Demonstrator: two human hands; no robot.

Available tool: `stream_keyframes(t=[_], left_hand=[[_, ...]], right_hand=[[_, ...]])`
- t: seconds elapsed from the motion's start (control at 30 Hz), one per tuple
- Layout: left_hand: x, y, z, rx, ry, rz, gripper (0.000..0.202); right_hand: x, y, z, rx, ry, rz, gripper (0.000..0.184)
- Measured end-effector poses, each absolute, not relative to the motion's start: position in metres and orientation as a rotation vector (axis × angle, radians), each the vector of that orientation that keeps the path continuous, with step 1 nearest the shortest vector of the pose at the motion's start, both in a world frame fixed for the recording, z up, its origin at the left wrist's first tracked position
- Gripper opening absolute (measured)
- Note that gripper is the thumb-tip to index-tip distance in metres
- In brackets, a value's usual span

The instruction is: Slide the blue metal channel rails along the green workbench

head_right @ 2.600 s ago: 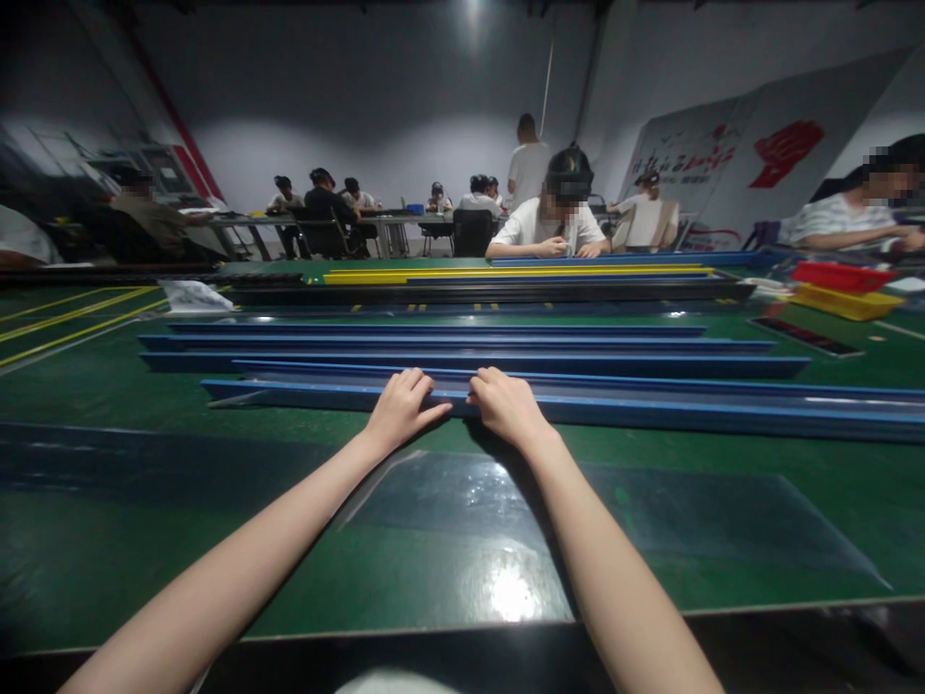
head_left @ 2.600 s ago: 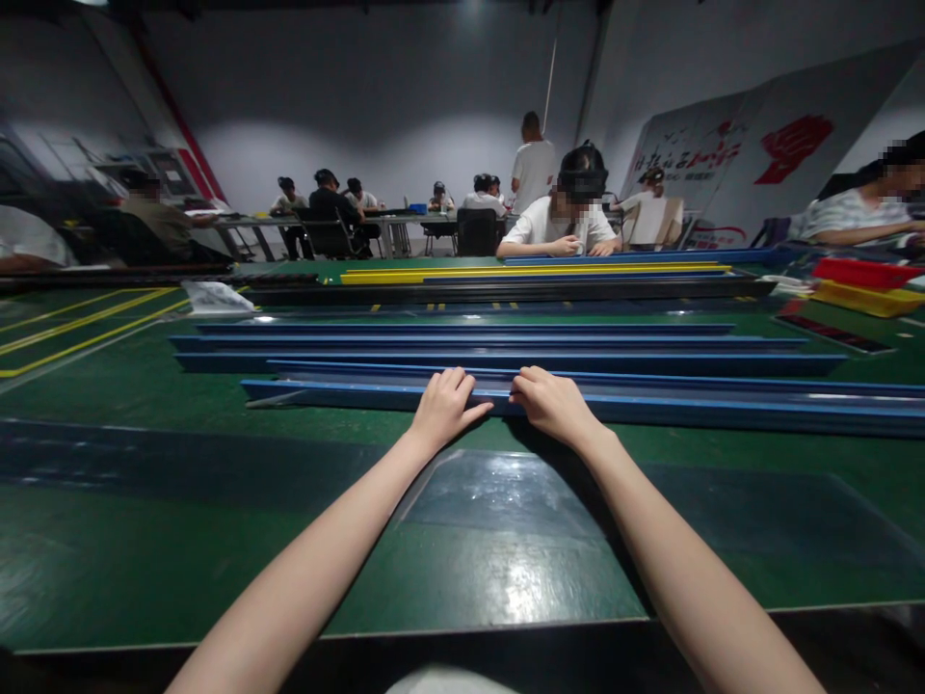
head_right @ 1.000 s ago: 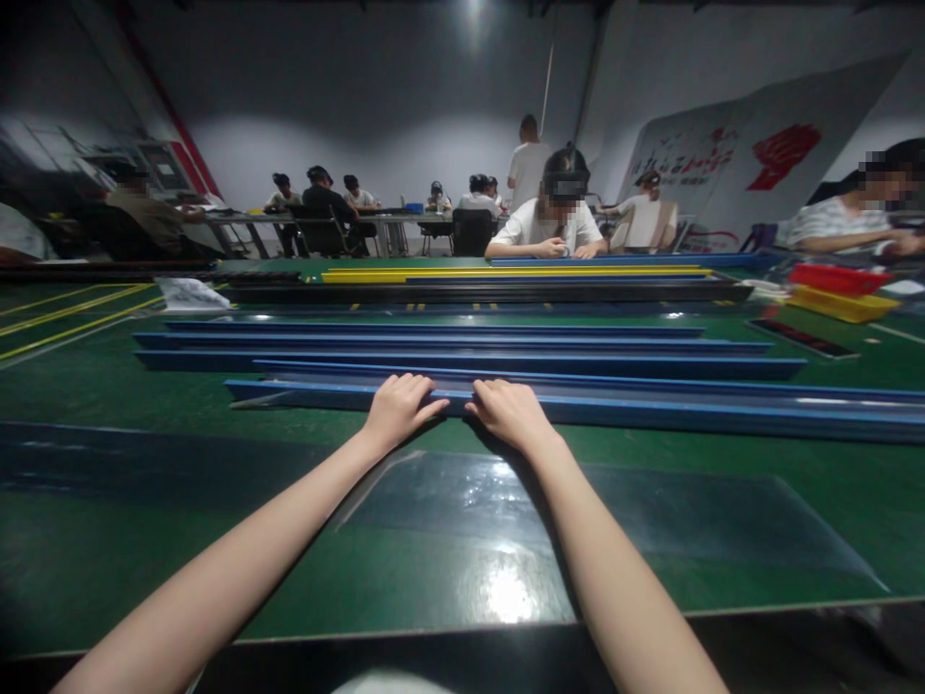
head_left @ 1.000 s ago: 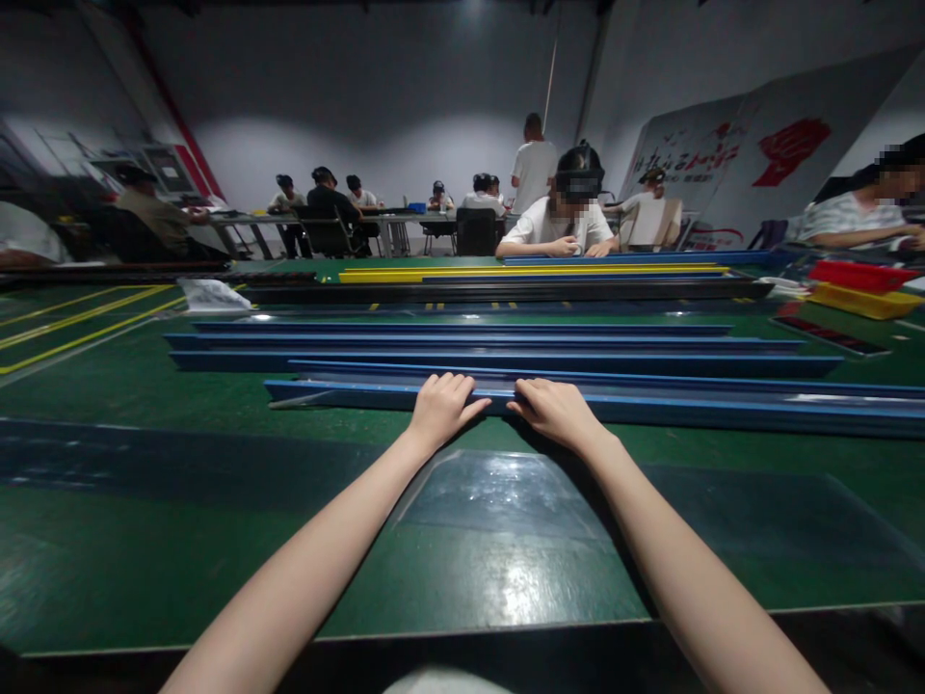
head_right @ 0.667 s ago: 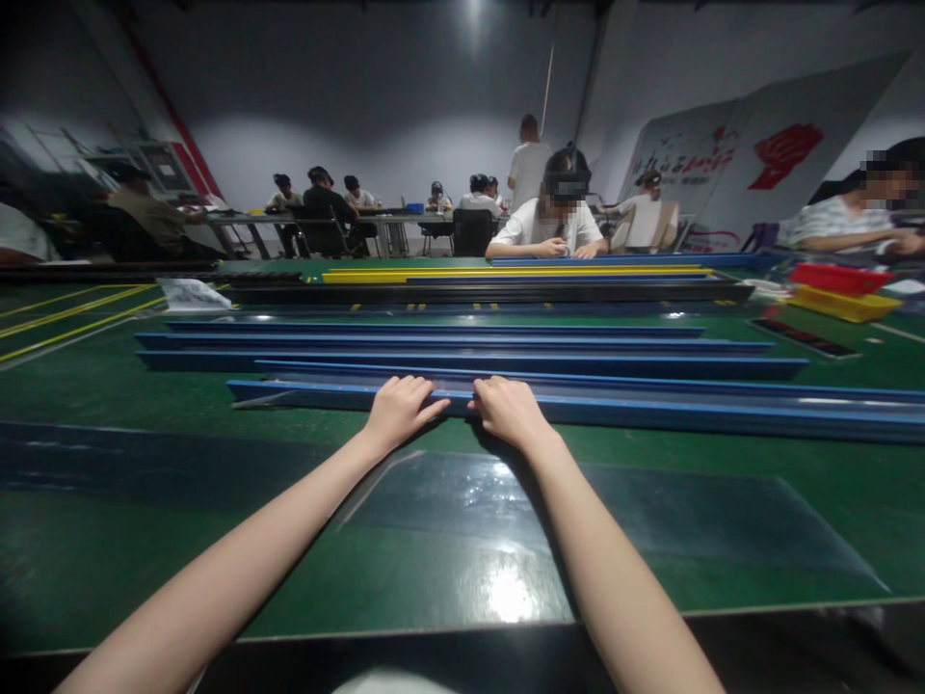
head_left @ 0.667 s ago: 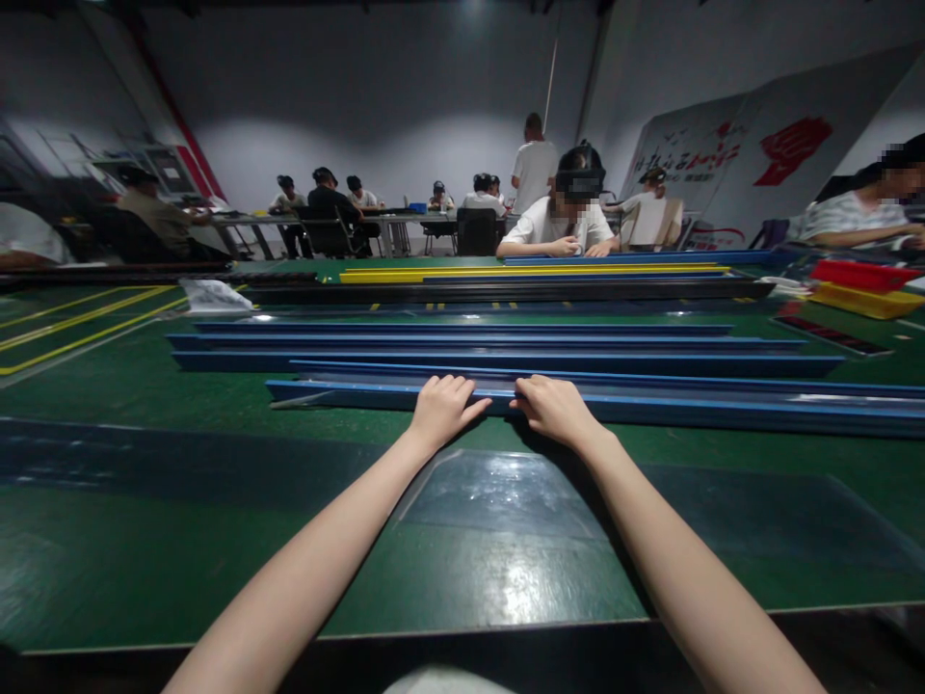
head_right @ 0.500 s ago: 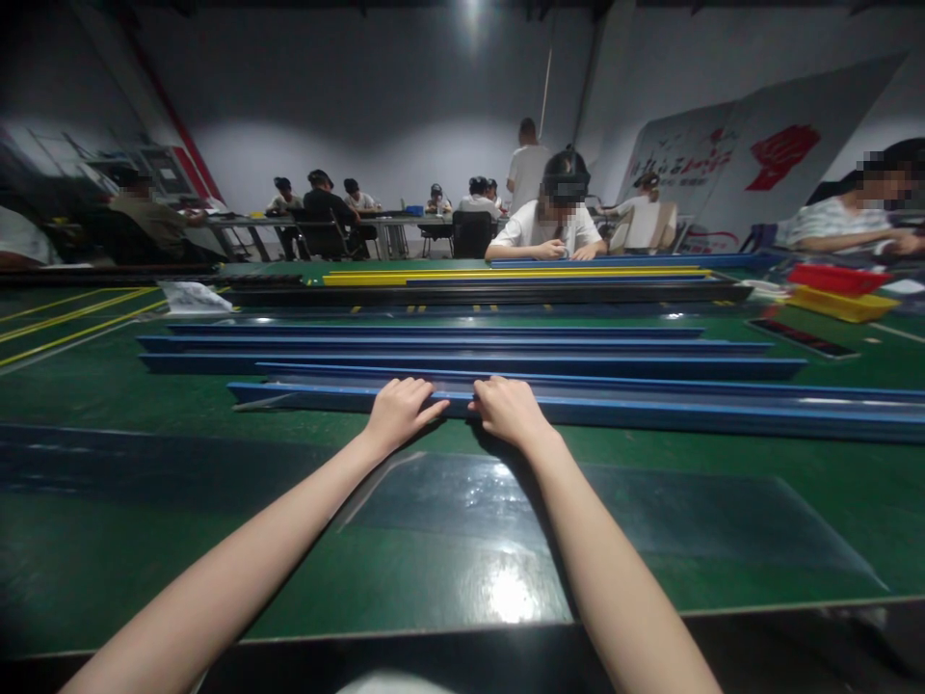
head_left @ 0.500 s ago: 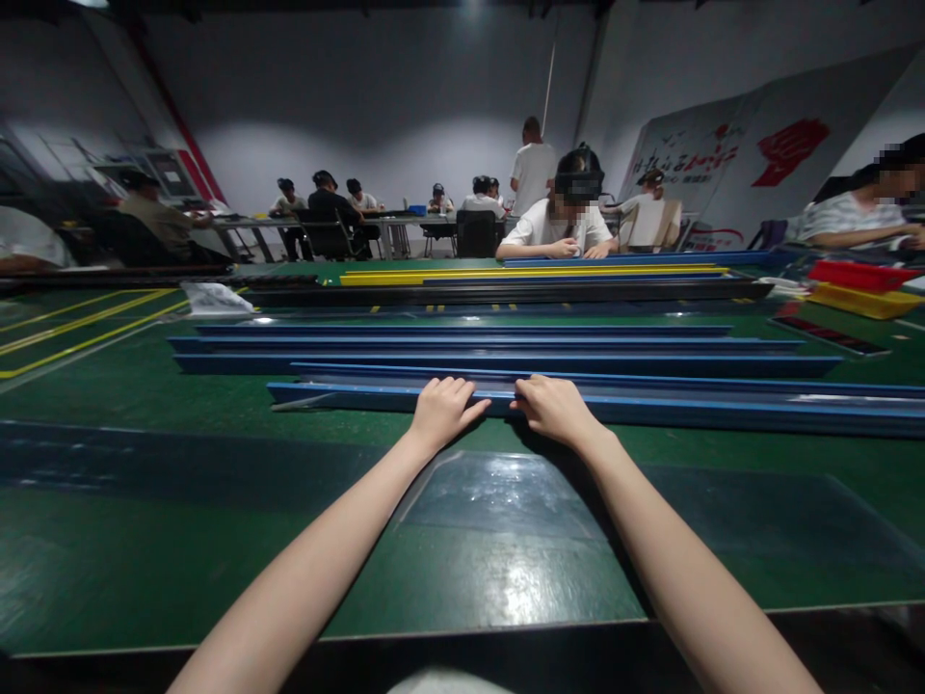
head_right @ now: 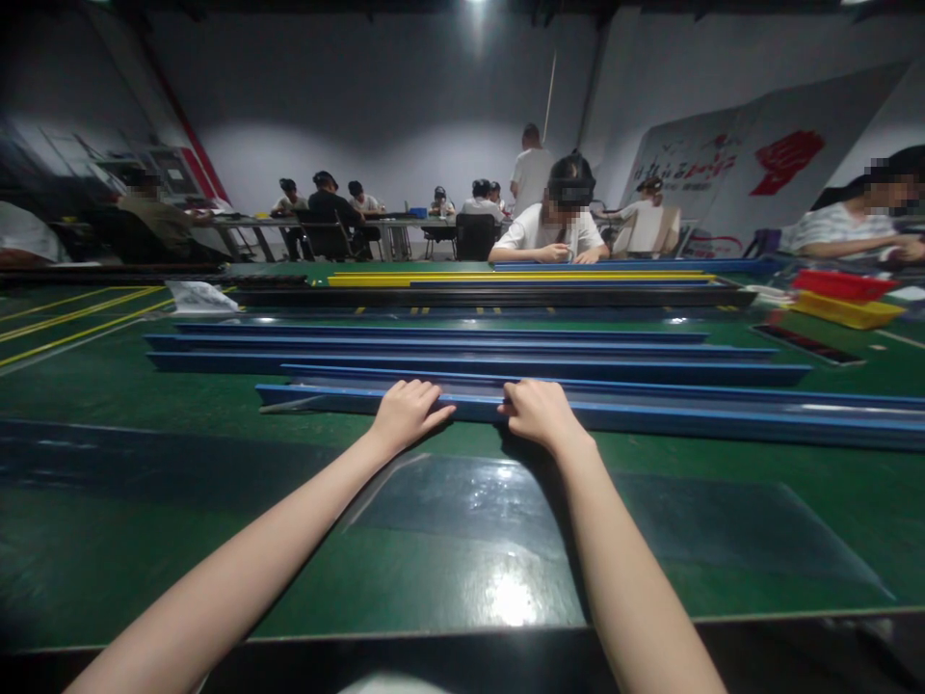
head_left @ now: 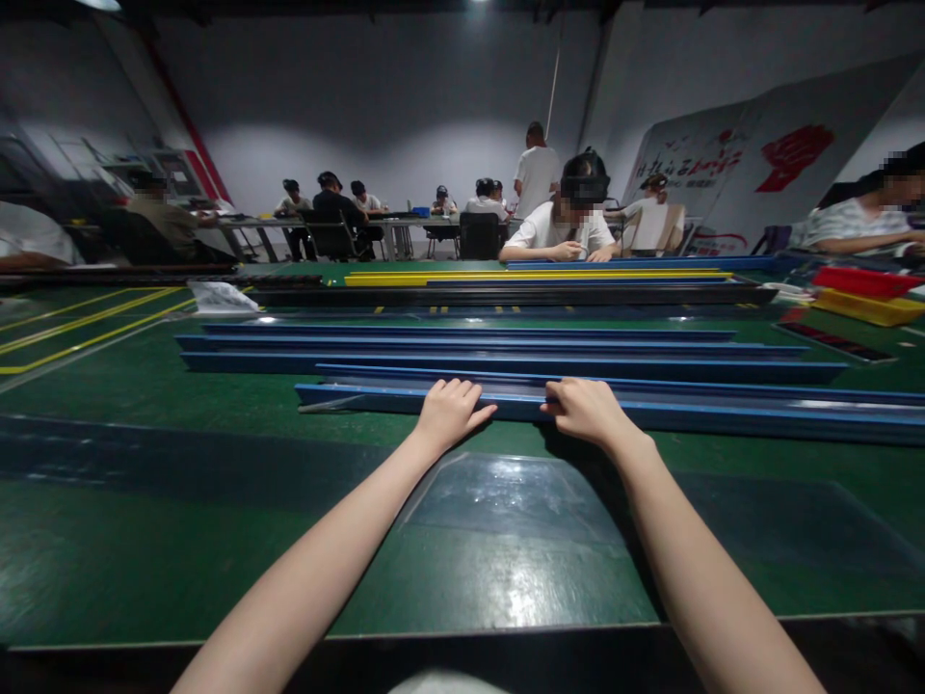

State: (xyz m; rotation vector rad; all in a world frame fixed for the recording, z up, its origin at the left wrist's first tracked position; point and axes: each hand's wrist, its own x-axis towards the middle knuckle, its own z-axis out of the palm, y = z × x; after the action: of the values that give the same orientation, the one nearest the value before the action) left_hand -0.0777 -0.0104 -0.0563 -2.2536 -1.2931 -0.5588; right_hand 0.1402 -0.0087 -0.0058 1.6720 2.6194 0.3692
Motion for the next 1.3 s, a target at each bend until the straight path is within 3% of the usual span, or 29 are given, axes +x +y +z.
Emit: stream_keyframes(t=[0.4, 0.63, 0.93, 1.3], left_hand=[[-0.077, -0.010, -0.057, -2.285, -1.298, -0.556, 0.038], [-0.076, -0.012, -0.054, -2.332, -1.349, -0.578, 0.038], [-0.080, -0.013, -0.048, -2.207, -1.464, -0.681, 0.037], [-0.090, -0.018, -0.027, -2.287, -1.644, -0.610, 0.033]], right_hand=[[0.140, -0.011, -0.009, 1.655, 2.692, 0.274, 0.021], [0.124, -0.014, -0.017, 1.557, 2.816, 0.242, 0.031], [0.119, -0.011, -0.022, 1.492, 2.914, 0.289, 0.019], [0.119, -0.011, -0.014, 1.478, 2.884, 0.286, 0.019]])
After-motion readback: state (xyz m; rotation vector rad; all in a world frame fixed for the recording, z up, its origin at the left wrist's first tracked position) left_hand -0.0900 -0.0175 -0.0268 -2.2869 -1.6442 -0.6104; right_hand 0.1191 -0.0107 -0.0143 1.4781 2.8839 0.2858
